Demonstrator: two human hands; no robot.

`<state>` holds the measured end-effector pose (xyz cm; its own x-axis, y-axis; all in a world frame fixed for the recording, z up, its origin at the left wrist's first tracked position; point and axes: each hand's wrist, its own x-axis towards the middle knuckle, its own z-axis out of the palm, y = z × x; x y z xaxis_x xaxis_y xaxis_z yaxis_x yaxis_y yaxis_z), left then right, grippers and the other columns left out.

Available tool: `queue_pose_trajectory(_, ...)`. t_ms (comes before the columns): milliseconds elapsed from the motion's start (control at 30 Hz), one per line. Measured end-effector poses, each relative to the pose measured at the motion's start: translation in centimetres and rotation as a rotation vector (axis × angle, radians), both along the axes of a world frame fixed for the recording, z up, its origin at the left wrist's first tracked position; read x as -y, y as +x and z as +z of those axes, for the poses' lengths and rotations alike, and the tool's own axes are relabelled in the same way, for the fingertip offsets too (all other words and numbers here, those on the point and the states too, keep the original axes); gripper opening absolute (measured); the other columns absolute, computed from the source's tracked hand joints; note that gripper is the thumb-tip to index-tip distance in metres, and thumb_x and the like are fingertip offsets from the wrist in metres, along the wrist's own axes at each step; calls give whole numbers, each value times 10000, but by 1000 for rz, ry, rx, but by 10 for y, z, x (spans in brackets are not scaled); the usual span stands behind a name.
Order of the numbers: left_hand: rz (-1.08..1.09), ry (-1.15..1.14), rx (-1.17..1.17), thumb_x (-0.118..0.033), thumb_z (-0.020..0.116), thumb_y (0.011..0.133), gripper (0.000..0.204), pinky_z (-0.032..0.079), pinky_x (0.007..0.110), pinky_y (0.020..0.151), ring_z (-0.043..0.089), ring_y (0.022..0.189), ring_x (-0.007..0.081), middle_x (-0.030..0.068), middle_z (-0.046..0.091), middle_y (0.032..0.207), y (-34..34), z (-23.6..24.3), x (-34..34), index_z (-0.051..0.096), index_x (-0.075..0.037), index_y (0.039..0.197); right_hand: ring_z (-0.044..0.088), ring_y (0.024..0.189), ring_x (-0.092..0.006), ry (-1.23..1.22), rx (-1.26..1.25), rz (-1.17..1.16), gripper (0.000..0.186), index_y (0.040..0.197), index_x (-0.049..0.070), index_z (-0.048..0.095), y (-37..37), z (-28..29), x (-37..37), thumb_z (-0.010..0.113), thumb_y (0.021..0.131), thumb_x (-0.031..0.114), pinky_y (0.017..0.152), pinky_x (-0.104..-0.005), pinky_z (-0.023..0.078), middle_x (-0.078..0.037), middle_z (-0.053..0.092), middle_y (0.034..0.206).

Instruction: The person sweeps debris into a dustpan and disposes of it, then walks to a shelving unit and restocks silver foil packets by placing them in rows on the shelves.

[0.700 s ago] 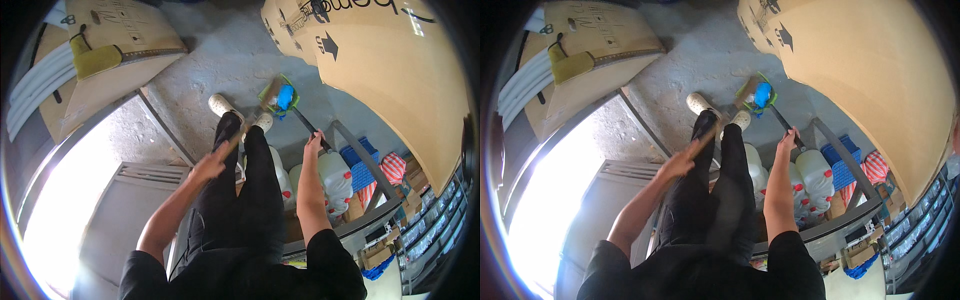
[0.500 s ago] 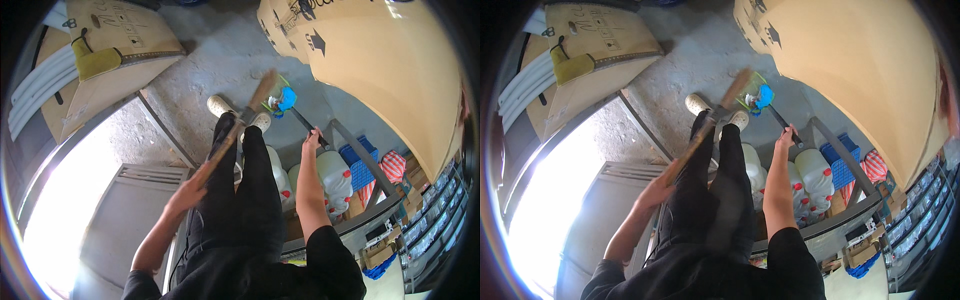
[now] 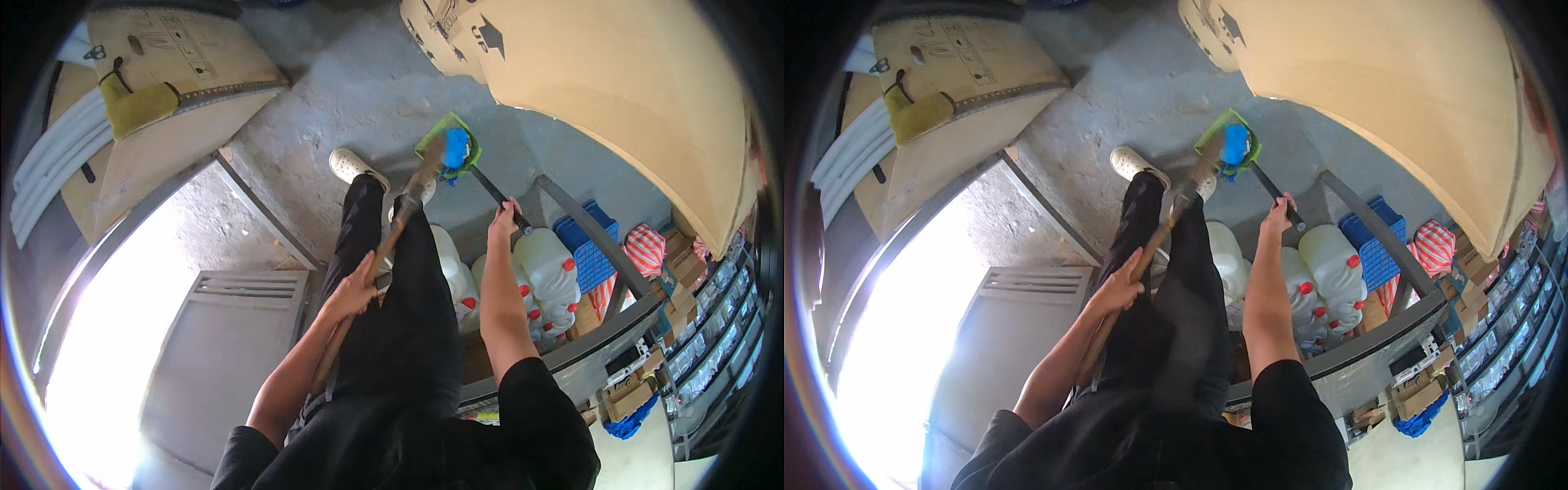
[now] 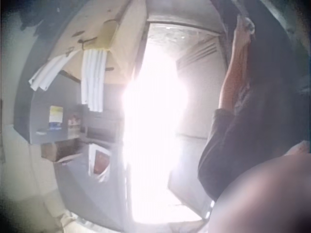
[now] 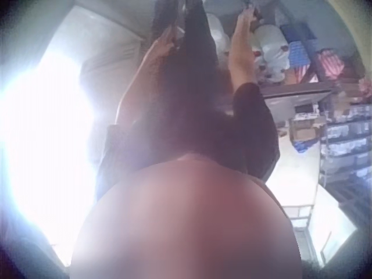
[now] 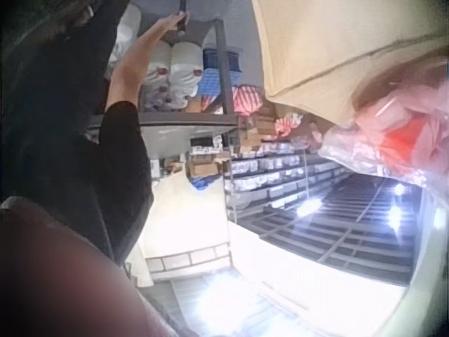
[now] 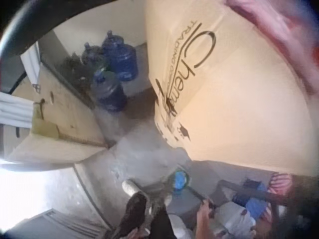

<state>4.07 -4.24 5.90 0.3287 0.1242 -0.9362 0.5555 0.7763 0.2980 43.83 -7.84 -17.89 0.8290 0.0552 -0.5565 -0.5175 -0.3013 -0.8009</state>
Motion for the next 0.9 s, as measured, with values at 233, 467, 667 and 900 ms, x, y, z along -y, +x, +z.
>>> queue_pose_trajectory(233,-183,187,-71,-47,579,818,882,497,357,529,571,522,206,148,621,772,-50,115,-8,159,-235,1570,566,1052,-196,3,-67,-73,240,924,113,621,12,17,12,608,705,18,794,-374,516,-33,636,1122)
queue_pose_trajectory(467,-138,136,-353,-31,567,817,877,492,365,506,582,545,201,138,611,763,-131,162,4,183,-289,1562,585,1038,-215,62,-153,-169,212,940,114,639,46,99,42,618,733,78,832,-453,576,-28,623,1028)
queue_pose_trajectory(667,-156,210,-408,-18,526,813,805,485,355,473,570,530,202,99,582,721,-190,81,38,217,-119,1550,582,1009,-200,128,-110,-91,156,920,121,618,88,208,61,682,810,211,799,-491,583,-35,599,985)
queue_pose_trajectory(900,-200,321,-99,-33,564,766,427,457,350,400,541,465,205,106,531,656,-177,51,-26,441,-30,1174,577,977,-196,258,-97,-206,410,817,169,567,183,352,59,787,755,509,836,-605,477,-41,611,922)
